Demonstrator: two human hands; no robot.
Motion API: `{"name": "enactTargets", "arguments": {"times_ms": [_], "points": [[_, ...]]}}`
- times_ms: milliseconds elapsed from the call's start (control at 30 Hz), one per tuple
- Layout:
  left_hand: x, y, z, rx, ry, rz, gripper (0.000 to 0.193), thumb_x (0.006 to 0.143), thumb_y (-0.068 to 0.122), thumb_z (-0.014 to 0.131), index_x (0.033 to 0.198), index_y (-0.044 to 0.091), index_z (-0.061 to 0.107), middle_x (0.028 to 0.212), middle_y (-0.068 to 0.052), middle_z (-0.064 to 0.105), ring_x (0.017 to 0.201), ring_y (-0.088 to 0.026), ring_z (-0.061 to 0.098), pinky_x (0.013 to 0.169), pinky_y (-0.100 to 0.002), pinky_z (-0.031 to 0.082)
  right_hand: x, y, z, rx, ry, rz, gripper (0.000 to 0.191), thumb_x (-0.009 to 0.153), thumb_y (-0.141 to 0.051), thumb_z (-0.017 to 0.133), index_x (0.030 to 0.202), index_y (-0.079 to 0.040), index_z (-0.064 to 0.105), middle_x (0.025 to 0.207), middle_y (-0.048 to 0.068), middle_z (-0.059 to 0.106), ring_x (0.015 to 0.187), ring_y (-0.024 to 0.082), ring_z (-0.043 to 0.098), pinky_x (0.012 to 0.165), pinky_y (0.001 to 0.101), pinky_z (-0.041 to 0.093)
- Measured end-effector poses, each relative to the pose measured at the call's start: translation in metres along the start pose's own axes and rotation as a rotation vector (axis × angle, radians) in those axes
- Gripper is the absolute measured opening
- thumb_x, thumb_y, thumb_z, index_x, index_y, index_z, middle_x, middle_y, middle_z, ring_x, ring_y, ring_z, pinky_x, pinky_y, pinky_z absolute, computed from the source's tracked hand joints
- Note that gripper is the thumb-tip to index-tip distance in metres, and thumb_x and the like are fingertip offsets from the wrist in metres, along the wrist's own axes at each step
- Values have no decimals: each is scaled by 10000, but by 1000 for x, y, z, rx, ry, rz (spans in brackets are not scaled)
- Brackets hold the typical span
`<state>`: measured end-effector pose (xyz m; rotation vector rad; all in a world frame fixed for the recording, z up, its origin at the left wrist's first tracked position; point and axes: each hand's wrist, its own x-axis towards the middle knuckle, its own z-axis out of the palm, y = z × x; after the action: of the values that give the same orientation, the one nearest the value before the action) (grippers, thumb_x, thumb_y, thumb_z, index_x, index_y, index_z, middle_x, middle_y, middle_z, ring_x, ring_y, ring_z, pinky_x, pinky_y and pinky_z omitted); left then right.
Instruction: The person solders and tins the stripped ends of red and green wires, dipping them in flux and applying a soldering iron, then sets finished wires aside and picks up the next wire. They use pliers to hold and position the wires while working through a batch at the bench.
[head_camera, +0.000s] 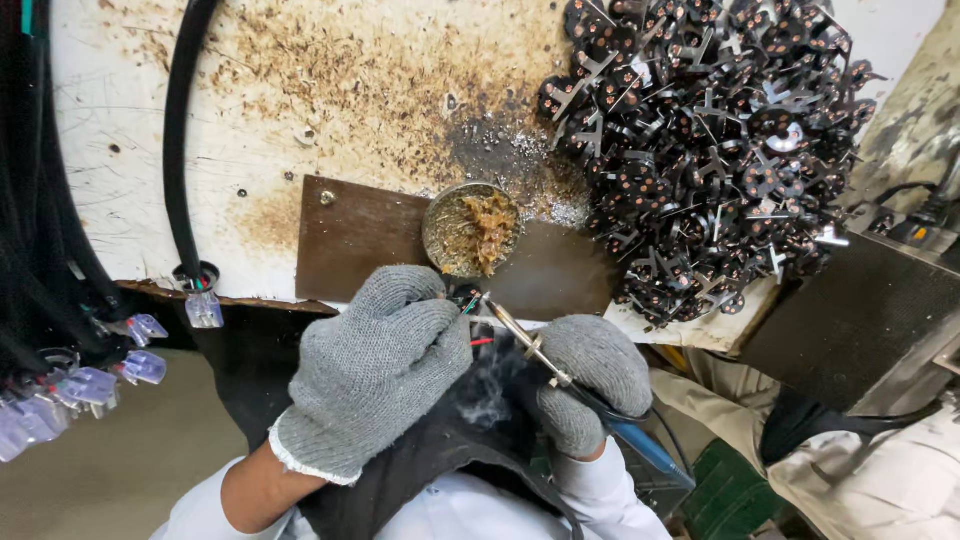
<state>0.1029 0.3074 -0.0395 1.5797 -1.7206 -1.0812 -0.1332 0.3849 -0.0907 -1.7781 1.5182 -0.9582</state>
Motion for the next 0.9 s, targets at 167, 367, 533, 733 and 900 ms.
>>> {"name": "enactTargets", "arguments": {"times_ms": [167, 367, 533, 733, 900], "points": [[-3, -3, 3, 33, 19, 19, 122, 846, 128, 790, 940, 84, 727, 1031, -70, 702, 784, -266, 721, 668, -355, 573, -5, 6, 2, -14, -6, -15, 315, 916, -384, 698, 1065, -106, 708, 979, 75, 731, 888, 281, 718, 877, 422, 564], [-6, -8, 2, 48, -9, 126, 147, 850, 153, 792, 961, 79, 729, 1083, -72, 711, 799, -264, 730, 662, -358, 566, -11, -2, 1, -68, -52, -18, 304, 896, -392, 690, 1018, -118, 743, 977, 91, 742, 940, 336, 729, 942, 477, 558], [-1, -5, 1, 39, 45, 176, 150, 827, 175, 804, 931, 92, 735, 1066, -55, 715, 772, -258, 728, 646, -356, 564, 21, -5, 0, 89, 17, -211, 353, 941, -412, 690, 980, -65, 735, 909, 106, 738, 859, 327, 747, 846, 438, 595], [-5, -6, 2, 42, 11, 121, 149, 835, 172, 805, 936, 94, 728, 1098, -55, 708, 798, -252, 730, 676, -354, 575, 15, -8, -1, -15, -40, -92, 331, 932, -414, 674, 965, -91, 739, 913, 87, 733, 883, 317, 736, 870, 445, 580], [-3, -8, 3, 46, -29, 111, 182, 813, 190, 811, 940, 93, 725, 1104, -53, 700, 793, -255, 727, 664, -352, 572, 2, 4, 0, 2, 26, -47, 285, 946, -396, 693, 987, -119, 748, 930, 87, 733, 923, 328, 728, 932, 478, 564]]}}
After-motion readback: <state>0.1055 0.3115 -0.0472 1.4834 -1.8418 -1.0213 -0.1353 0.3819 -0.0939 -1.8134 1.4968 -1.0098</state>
